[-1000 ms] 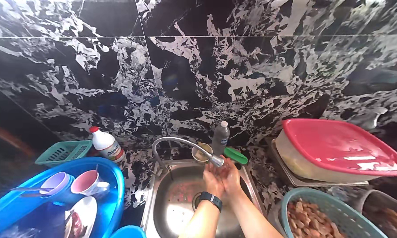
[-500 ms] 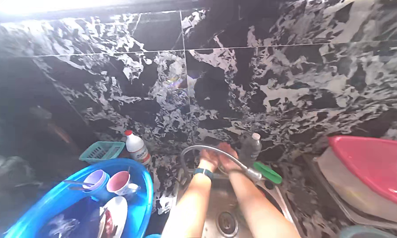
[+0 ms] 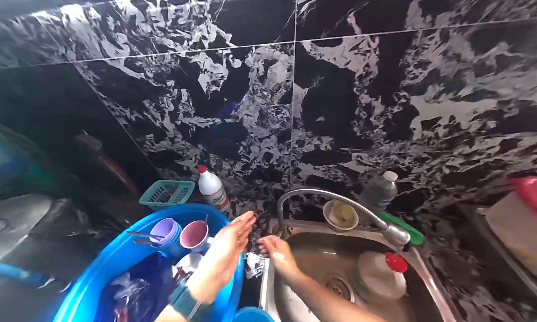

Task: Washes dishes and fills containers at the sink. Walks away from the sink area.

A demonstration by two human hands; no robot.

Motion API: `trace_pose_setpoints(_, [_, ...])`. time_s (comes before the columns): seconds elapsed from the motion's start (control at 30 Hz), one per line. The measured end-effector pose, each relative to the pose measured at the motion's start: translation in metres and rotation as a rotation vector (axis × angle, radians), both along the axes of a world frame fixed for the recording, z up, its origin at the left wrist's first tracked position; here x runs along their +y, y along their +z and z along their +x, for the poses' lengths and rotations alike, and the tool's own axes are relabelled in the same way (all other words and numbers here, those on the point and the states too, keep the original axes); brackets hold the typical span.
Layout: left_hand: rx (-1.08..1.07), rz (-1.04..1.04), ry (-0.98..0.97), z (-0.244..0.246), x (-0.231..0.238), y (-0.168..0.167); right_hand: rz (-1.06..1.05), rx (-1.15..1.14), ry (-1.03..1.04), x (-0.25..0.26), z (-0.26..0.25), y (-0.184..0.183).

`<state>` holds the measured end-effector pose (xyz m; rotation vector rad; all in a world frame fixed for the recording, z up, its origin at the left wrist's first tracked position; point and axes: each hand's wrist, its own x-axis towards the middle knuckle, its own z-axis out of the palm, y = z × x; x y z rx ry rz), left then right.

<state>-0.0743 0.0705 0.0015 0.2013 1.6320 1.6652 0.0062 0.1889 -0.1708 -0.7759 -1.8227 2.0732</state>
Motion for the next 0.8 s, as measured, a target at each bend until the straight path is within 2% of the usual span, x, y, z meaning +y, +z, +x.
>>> trace_pose_setpoints(0.1, [0.084, 0.034, 0.075, -0.007, -0.051, 0.008, 0.486, 0.005, 0.400, -0.027, -0.040, -0.045])
trace_pose_setpoints(0.23, [0.168, 0.032, 0.052, -0.004, -0.102, 0.007, 0.867, -0.258, 0.645, -0.034, -0.072, -0.069])
trace_pose_setpoints(0.33, [0.155, 0.027, 0.028, -0.004, -0.127, -0.007, 0.987, -0.281, 0.491, -0.017, -0.099, -0.087])
trace_pose_setpoints(0.4, [0.125, 0.015, 0.037, -0.004, -0.138, -0.016, 0.964, -0.423, 0.113, 0.000, -0.115, -0.091])
trace_pose_setpoints(0.43, [0.117, 0.011, 0.039, -0.006, -0.143, -0.020, 0.886, -0.524, -0.105, 0.008, -0.124, -0.088])
trace_pose_setpoints(0.47, [0.112, 0.009, 0.039, -0.008, -0.147, -0.023, 0.790, -0.600, -0.214, 0.011, -0.134, -0.081])
trace_pose_setpoints(0.5, [0.112, 0.003, 0.043, -0.009, -0.149, -0.026, 0.768, -0.608, -0.264, 0.007, -0.142, -0.080])
trace_pose_setpoints(0.53, [0.111, 0.001, 0.048, -0.010, -0.150, -0.029, 0.806, -0.553, -0.225, 0.000, -0.146, -0.082])
trace_pose_setpoints(0.63, [0.111, 0.017, 0.061, -0.011, -0.145, -0.030, 0.950, -0.423, 0.287, -0.001, -0.151, -0.086])
trace_pose_setpoints(0.67, [0.114, 0.032, 0.062, -0.011, -0.145, -0.028, 0.990, -0.421, 0.274, 0.003, -0.153, -0.090])
trace_pose_setpoints(0.7, [0.122, 0.048, 0.064, -0.010, -0.145, -0.026, 0.990, -0.431, 0.141, 0.009, -0.152, -0.094])
trace_pose_setpoints(0.77, [0.141, 0.051, 0.072, -0.007, -0.151, -0.022, 0.869, -0.537, -0.183, 0.023, -0.148, -0.092])
trace_pose_setpoints(0.8, [0.149, 0.036, 0.084, -0.005, -0.157, -0.020, 0.776, -0.624, -0.249, 0.024, -0.142, -0.083])
